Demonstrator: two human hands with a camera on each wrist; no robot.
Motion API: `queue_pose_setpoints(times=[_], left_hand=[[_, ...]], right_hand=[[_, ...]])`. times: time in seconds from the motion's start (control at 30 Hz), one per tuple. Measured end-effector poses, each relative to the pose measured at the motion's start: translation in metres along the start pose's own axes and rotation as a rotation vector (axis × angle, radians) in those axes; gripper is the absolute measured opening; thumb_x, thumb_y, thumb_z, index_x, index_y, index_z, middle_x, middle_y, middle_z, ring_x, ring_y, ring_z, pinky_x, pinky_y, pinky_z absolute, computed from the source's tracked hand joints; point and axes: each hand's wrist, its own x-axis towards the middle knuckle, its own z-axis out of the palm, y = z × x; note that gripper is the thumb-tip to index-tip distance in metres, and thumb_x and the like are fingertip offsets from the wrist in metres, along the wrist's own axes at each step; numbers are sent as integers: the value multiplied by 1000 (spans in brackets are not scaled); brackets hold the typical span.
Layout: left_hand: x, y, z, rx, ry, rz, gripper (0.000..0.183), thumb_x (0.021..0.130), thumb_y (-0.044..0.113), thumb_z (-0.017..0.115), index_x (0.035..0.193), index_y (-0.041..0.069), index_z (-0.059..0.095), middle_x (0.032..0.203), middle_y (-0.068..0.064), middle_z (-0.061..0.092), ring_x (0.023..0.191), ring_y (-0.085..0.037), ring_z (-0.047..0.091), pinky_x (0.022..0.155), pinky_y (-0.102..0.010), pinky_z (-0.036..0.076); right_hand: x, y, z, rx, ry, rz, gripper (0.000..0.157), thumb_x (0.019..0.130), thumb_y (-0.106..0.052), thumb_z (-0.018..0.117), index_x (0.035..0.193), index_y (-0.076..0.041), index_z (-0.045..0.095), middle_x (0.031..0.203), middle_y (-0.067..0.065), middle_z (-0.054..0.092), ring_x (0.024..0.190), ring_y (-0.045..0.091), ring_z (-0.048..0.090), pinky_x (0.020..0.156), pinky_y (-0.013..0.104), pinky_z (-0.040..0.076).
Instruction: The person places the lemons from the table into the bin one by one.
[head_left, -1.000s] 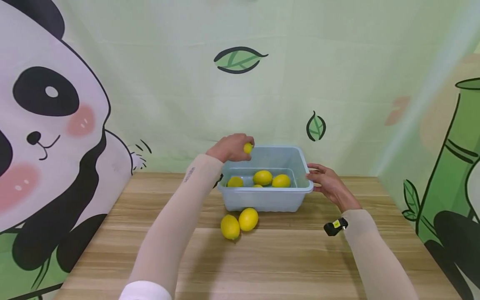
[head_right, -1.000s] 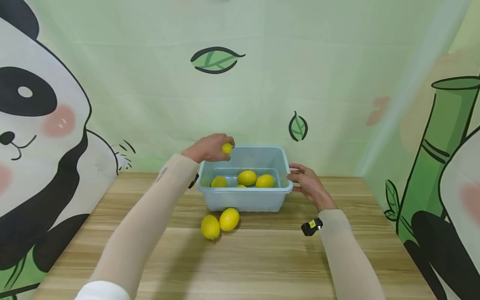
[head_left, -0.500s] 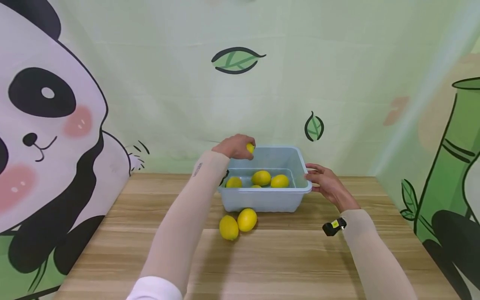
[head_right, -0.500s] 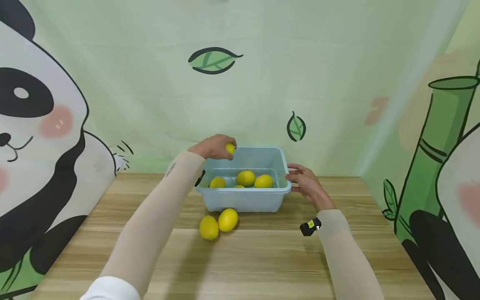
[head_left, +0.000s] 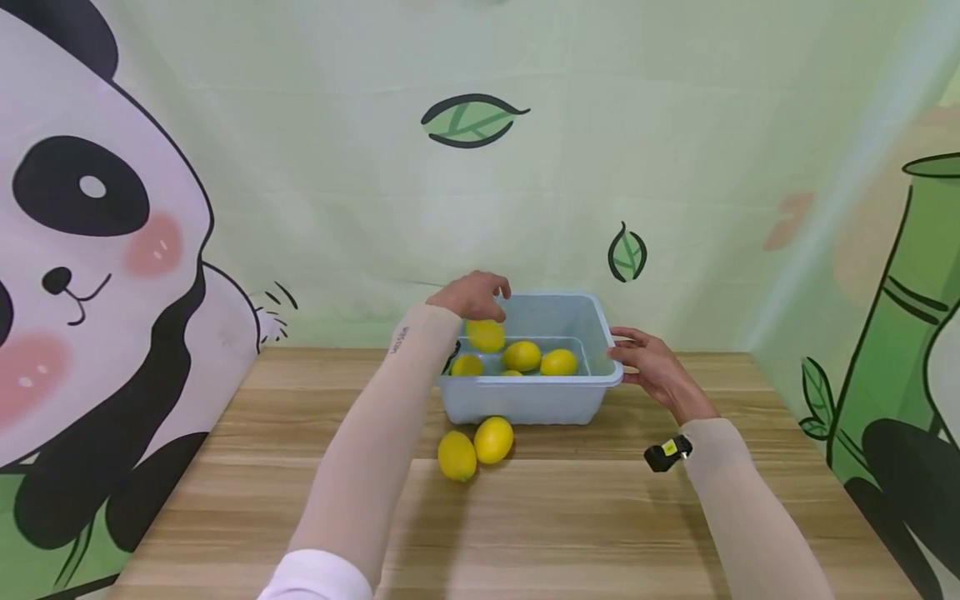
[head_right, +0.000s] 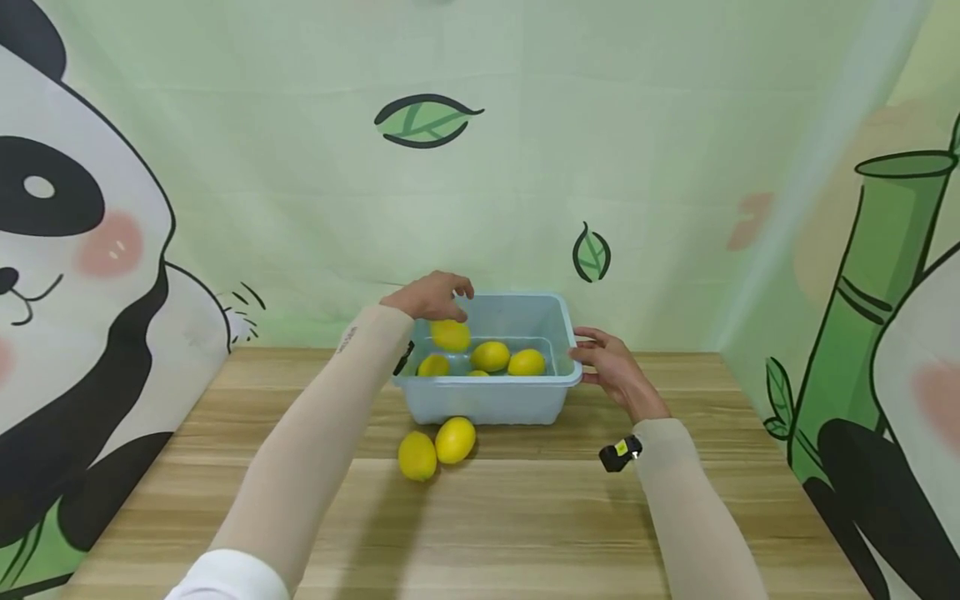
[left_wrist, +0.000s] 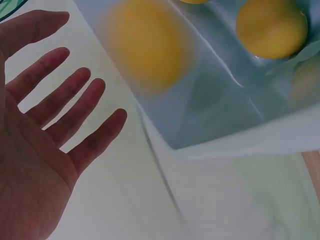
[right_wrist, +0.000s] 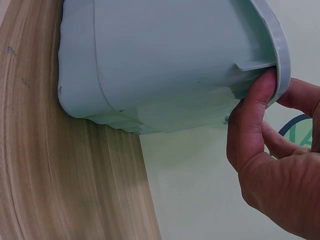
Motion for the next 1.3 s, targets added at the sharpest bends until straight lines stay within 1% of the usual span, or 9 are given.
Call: queue_pose_setpoints(times=[0.13, 0.27, 0.43, 0.53, 0.7, 0.83, 0.97, 1.13, 1.3], left_hand=[[-1, 1, -2, 14, 34, 39, 48, 88, 30, 65, 133, 19, 55, 144, -8, 50, 124, -25, 49, 103, -43, 47], [-6, 5, -5, 42, 55, 68, 48, 90, 31, 63, 135, 19, 53, 145, -7, 50, 124, -24, 48, 105, -44, 46], [-16, 11, -9, 68, 97, 74, 46, 91, 34, 61, 134, 21, 53, 144, -5, 51, 121, -23, 49, 106, -46, 45], [-22, 12, -11, 79, 126, 79, 45, 91, 35, 61, 134, 22, 53, 142, -3, 51, 119, -23, 50, 106, -47, 44], [-36, 11, -11, 101, 183, 118, 44, 93, 36, 59, 134, 22, 54, 142, -3, 51, 117, -23, 53, 103, -47, 47], [-49, 10, -8, 123, 233, 143, 43, 94, 37, 58, 134, 23, 54, 144, -2, 50, 120, -23, 54, 102, -49, 48], [-62, 11, -3, 140, 261, 166, 44, 94, 38, 58, 135, 23, 55, 146, -1, 48, 123, -24, 53, 98, -49, 50], [-78, 13, 6, 164, 302, 206, 43, 94, 37, 58, 134, 23, 56, 147, -1, 48, 122, -23, 54, 89, -43, 55], [-94, 12, 14, 174, 334, 241, 43, 94, 37, 59, 135, 23, 56, 146, -2, 48, 122, -23, 54, 87, -40, 56]], right_hand=[[0, 0, 1, -6, 10, 5, 60, 98, -13, 55, 153, -12, 30, 151, 22, 37, 112, 23, 57, 87, 31, 58], [0, 0, 2, -13, 13, -3, 60, 98, -12, 54, 153, -11, 30, 151, 22, 38, 109, 20, 58, 84, 30, 59], [0, 0, 2, -18, 13, -5, 61, 99, -12, 54, 154, -11, 28, 152, 23, 36, 104, 16, 59, 84, 29, 59], [-1, 0, 2, -19, 11, -1, 61, 99, -13, 54, 154, -11, 27, 152, 23, 36, 108, 19, 58, 84, 29, 59], [-1, 0, 2, -13, 7, -5, 62, 99, -13, 54, 154, -11, 27, 151, 23, 36, 116, 25, 56, 83, 27, 59], [-1, 0, 3, -11, 4, -8, 62, 99, -14, 54, 154, -11, 27, 151, 23, 36, 118, 28, 55, 84, 28, 59], [0, 0, 3, -5, 5, -10, 62, 99, -14, 55, 154, -11, 27, 151, 23, 36, 123, 32, 51, 83, 28, 59], [-1, 0, 4, -2, 8, -7, 62, 99, -14, 55, 154, -11, 27, 151, 22, 36, 124, 32, 51, 83, 28, 59], [-1, -1, 4, -5, 6, -5, 63, 99, -15, 56, 154, -11, 27, 152, 22, 36, 122, 30, 52, 83, 28, 59]])
